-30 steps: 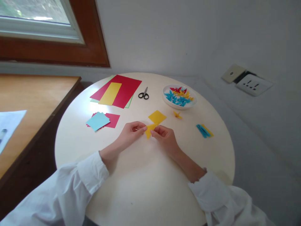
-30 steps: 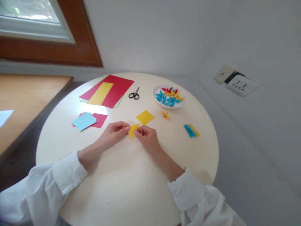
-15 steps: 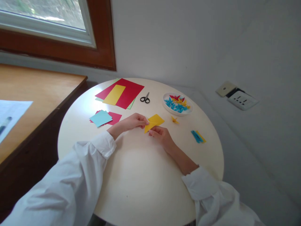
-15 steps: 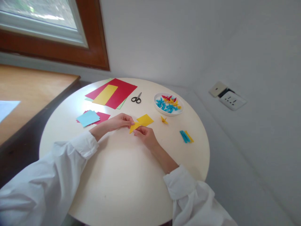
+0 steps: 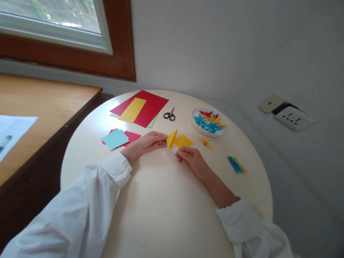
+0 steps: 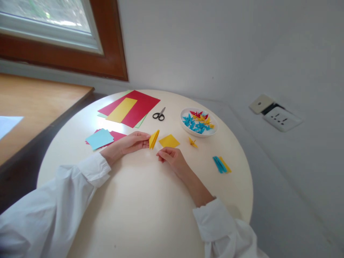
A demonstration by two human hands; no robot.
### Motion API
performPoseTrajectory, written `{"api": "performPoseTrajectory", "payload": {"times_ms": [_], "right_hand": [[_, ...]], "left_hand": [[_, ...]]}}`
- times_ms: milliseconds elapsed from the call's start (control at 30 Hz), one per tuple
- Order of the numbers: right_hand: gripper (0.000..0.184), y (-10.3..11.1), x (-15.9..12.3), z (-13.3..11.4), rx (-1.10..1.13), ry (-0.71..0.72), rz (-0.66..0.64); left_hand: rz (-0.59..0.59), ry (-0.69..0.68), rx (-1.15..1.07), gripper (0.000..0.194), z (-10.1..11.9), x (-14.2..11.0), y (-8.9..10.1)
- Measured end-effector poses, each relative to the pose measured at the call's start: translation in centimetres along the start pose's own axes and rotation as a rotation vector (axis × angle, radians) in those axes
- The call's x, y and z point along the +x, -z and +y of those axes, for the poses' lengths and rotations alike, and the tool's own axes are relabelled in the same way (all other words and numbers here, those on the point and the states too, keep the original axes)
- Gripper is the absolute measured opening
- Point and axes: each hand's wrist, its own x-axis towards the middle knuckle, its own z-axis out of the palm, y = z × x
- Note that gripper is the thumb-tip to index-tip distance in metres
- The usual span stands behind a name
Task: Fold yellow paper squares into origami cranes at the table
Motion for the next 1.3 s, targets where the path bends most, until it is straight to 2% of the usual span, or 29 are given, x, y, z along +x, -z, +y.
{"api": "performPoseTrajectory", "payload": {"times_ms": [133, 433, 733, 900, 1133, 1233, 1300], "right_hand": [[0.016, -0.2, -0.3, -0.3, -0.03, -0.01, -0.002], [0.017, -0.3, -0.3, -0.5, -0.035, -0.031, 0.014], [0.015, -0.3, -0.2, -0.4, -0.042, -0.034, 0.009], [0.016, -0.3, -0.3, -0.4, -0.057, -0.022, 0.013], [0.019, -0.6, -0.3, -0.4, -0.074, -0.005, 0.08], [0.027, -0.8, -0.3, -0.4, -0.089, 0.002, 0.047], [0.026, -0.9, -0.3, -0.4, -0.112, 0.017, 0.048]], "left_hand": [[-0.064, -0.018, -0.032, 0.021, -0.2, 0.2, 0.4], [-0.076, -0.042, -0.073, 0.015, -0.2, 0.0, 0.4], [-0.067, -0.04, -0.169, 0.007, -0.1, 0.1, 0.4], [-0.017, -0.023, -0.178, 0.005, 0.0, 0.0, 0.1], [-0.07, -0.078, 0.098, 0.019, -0.2, -0.2, -0.4], [-0.024, -0.105, 0.187, 0.02, -0.4, -0.3, -0.8], [0.021, -0.137, 0.261, 0.022, -0.5, -0.4, -1.1]]}}
